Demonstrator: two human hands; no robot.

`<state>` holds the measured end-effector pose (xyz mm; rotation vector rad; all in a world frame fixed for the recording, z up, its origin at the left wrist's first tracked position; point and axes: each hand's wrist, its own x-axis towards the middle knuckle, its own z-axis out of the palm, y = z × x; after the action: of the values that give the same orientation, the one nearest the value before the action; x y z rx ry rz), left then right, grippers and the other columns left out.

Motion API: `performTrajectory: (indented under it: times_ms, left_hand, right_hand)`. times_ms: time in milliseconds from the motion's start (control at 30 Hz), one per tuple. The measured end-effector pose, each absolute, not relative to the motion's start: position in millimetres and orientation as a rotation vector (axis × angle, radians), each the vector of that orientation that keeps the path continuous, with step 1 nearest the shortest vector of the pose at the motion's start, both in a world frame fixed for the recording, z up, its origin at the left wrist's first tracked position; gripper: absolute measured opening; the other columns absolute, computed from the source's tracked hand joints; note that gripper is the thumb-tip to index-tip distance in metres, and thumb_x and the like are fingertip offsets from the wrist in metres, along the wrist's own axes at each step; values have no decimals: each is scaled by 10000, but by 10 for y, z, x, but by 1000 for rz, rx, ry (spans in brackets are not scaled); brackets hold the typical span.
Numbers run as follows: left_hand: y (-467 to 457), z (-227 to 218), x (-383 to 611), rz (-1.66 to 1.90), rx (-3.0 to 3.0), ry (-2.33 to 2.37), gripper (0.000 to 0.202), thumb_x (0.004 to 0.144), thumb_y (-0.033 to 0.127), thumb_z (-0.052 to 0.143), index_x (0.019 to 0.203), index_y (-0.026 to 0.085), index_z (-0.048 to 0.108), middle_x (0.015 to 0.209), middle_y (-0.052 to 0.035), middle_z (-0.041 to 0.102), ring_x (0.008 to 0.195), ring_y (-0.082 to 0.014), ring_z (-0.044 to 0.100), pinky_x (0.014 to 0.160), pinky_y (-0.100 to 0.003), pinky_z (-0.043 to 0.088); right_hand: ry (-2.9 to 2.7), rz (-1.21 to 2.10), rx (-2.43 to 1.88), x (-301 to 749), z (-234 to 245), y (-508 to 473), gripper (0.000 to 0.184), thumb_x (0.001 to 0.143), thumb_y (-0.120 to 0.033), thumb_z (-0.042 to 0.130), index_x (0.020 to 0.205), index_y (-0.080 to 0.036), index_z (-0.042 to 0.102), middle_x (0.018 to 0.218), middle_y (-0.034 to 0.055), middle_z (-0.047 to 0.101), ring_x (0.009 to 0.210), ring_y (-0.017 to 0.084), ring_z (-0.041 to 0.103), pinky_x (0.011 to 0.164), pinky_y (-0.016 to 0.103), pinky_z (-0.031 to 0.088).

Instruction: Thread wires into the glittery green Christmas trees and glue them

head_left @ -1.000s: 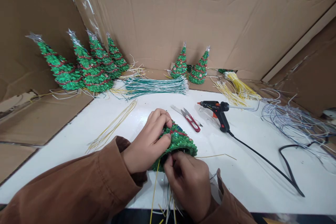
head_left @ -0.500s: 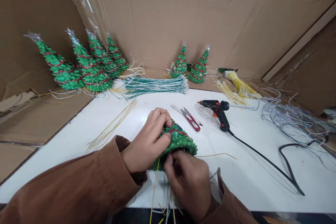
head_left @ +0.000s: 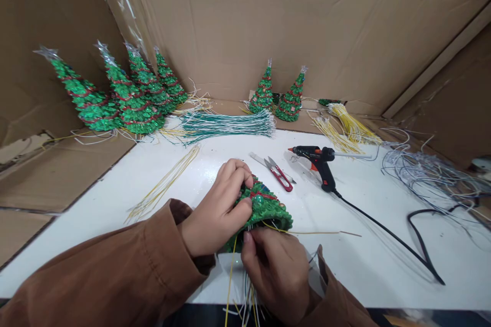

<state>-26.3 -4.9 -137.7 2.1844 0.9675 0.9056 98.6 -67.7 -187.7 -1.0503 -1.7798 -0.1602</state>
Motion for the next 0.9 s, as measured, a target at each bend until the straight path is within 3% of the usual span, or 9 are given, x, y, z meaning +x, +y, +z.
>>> performTrajectory:
  times_ms: [900]
  left_hand:
    - [-39, -1402, -261, 942, 2184, 970, 114, 755, 121, 352, 840, 190, 382, 985, -57, 393, 977, -199, 391, 882, -387, 366]
  right_hand:
    - [-1741, -225, -1006, 961, -1833, -668, 335, 952, -190, 428, 646, -163, 563, 474, -26, 572, 399, 94, 513, 445, 262, 333]
